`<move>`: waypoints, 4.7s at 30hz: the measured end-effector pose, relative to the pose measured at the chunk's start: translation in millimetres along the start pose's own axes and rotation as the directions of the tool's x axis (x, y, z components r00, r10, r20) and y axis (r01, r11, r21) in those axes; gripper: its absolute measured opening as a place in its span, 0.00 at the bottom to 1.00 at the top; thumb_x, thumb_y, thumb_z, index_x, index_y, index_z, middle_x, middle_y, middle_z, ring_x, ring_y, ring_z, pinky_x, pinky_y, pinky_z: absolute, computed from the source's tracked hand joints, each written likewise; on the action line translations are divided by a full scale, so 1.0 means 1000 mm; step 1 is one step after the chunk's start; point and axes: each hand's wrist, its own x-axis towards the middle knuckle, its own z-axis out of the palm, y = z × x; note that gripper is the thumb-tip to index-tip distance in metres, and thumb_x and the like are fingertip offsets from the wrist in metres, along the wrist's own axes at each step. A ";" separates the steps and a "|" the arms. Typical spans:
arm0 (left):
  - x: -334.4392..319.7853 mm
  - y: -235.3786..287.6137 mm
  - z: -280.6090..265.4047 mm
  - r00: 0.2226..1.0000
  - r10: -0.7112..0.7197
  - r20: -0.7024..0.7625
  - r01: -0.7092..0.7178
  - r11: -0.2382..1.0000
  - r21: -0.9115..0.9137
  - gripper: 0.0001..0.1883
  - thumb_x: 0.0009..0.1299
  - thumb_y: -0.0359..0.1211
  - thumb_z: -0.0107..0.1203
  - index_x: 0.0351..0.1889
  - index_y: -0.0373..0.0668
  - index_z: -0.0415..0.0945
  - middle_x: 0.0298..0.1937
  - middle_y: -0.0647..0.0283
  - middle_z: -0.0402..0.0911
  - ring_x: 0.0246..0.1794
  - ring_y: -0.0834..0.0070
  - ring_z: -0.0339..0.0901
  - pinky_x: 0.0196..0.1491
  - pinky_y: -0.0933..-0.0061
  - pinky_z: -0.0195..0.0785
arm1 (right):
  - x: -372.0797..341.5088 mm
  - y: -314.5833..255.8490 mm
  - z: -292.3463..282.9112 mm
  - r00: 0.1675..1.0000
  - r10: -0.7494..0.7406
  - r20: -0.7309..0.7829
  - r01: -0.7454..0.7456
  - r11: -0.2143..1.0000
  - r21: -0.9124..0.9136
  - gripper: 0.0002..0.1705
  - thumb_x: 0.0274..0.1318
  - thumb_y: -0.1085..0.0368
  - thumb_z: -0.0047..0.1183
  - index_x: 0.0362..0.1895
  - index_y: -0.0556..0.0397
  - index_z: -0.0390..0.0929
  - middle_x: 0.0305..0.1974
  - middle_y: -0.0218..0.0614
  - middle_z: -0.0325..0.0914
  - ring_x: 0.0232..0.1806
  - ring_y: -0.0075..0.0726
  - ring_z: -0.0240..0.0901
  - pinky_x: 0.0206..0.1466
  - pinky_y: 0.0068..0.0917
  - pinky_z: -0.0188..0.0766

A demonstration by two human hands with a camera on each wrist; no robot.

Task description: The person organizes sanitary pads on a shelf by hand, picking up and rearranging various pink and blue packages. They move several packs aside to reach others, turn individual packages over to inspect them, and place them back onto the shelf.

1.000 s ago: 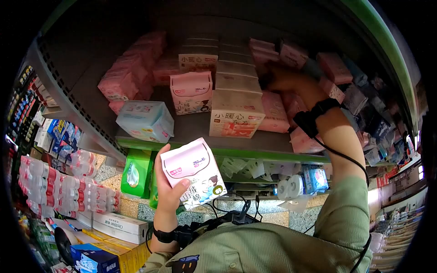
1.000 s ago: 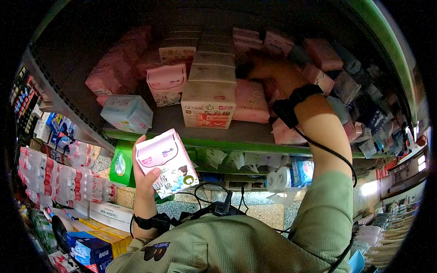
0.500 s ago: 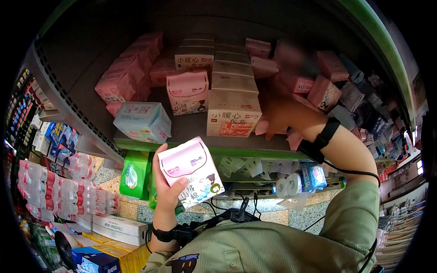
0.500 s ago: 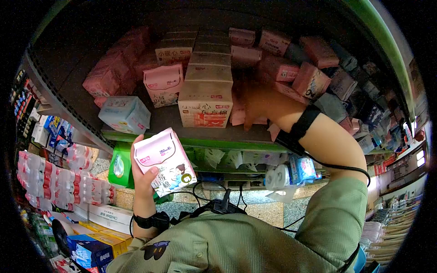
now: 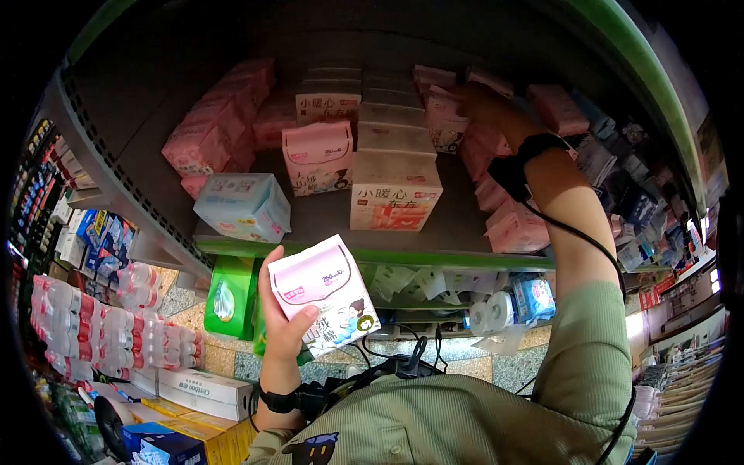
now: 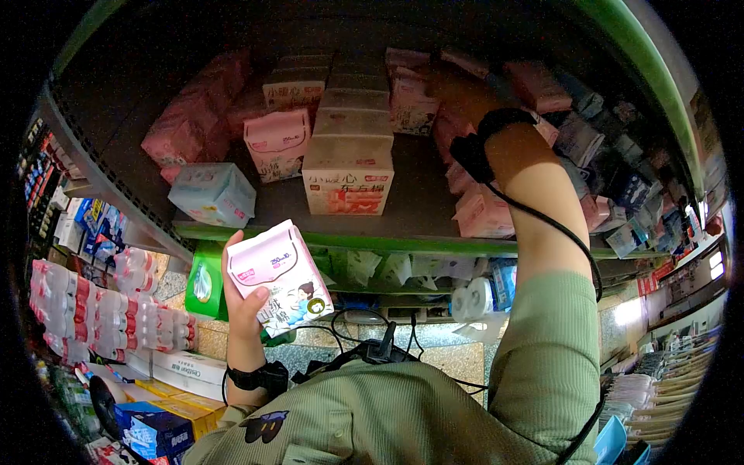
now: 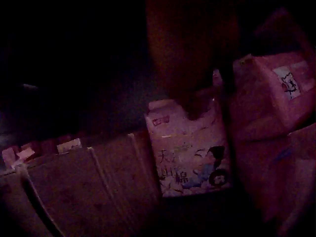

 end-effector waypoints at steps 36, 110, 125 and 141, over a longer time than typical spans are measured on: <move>0.006 -0.007 0.024 0.989 -0.097 0.110 0.104 0.993 -0.059 0.47 0.55 0.33 0.64 0.71 0.41 0.47 0.57 0.54 0.69 0.58 0.66 0.70 0.60 0.64 0.65 | -0.037 -0.044 -0.026 0.970 0.032 -0.241 0.009 0.986 0.165 0.20 0.48 0.71 0.61 0.48 0.55 0.78 0.51 0.44 0.76 0.52 0.45 0.73 0.55 0.33 0.70; -0.012 -0.024 0.030 0.965 -0.185 0.188 0.184 0.983 0.022 0.47 0.55 0.27 0.61 0.71 0.41 0.46 0.57 0.59 0.66 0.59 0.72 0.67 0.61 0.69 0.60 | 0.006 -0.020 0.048 0.940 0.017 -0.341 0.119 0.919 0.376 0.17 0.58 0.64 0.48 0.51 0.48 0.78 0.51 0.41 0.74 0.55 0.45 0.70 0.59 0.29 0.63; -0.016 -0.031 0.040 0.952 -0.217 0.217 0.197 0.974 0.108 0.46 0.54 0.25 0.61 0.71 0.42 0.47 0.57 0.60 0.65 0.59 0.73 0.65 0.61 0.70 0.59 | -0.016 -0.079 0.031 0.888 0.040 -0.459 -0.015 0.998 0.057 0.16 0.61 0.62 0.47 0.52 0.51 0.77 0.58 0.45 0.71 0.62 0.51 0.64 0.63 0.39 0.62; -0.020 -0.014 0.037 0.964 -0.167 0.207 0.152 0.985 0.084 0.47 0.54 0.27 0.63 0.71 0.43 0.47 0.59 0.57 0.64 0.61 0.70 0.63 0.64 0.68 0.55 | -0.034 -0.089 -0.021 0.725 0.044 -0.687 0.108 0.978 0.177 0.25 0.53 0.57 0.55 0.55 0.52 0.74 0.54 0.46 0.74 0.56 0.50 0.69 0.58 0.37 0.66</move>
